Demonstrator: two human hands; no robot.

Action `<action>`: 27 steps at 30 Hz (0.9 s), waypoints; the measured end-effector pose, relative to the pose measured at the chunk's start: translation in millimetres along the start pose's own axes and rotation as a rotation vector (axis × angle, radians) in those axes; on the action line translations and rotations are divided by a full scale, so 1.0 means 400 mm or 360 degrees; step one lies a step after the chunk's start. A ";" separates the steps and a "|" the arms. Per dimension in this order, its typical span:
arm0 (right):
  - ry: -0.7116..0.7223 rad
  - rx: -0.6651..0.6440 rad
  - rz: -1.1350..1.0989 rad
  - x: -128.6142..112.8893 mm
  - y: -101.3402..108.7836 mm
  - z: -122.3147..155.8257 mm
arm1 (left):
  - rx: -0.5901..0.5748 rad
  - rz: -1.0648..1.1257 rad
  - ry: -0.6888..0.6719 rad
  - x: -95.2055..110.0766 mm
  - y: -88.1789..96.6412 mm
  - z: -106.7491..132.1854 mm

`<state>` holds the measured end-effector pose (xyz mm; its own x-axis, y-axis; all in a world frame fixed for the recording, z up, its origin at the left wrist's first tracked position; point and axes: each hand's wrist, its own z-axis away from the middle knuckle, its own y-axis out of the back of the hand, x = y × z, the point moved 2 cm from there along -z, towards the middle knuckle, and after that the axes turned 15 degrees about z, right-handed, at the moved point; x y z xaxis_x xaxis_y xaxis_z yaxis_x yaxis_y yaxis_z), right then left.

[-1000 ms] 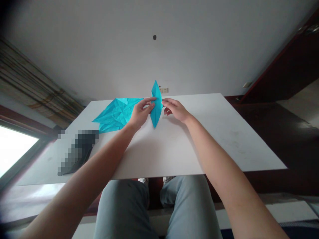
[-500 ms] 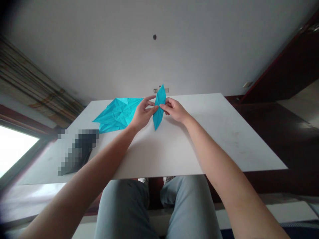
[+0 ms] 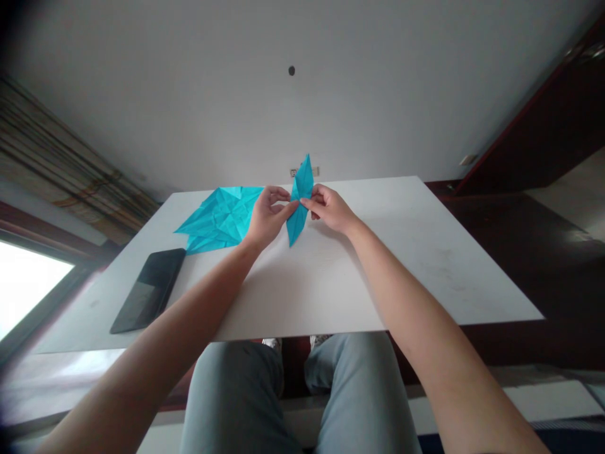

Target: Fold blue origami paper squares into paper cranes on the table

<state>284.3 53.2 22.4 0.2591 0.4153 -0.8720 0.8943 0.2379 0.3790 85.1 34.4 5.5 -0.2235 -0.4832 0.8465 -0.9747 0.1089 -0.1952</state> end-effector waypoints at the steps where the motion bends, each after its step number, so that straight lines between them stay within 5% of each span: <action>1: -0.0005 0.0002 0.0007 -0.001 0.000 0.000 | 0.0001 0.0000 0.0016 0.001 0.000 0.000; 21: -0.0028 0.0018 -0.0018 0.007 0.006 0.000 | -0.0074 -0.0009 0.0183 0.000 0.005 0.006; 27: -0.0045 0.0015 0.0012 0.015 -0.010 0.001 | 0.0003 -0.0358 -0.0167 0.027 -0.005 0.014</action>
<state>282.3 54.1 15.5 0.2757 0.3918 -0.8778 0.8957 0.2267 0.3825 84.6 24.3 12.3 0.0005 -0.5825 0.8128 -0.9999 -0.0130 -0.0087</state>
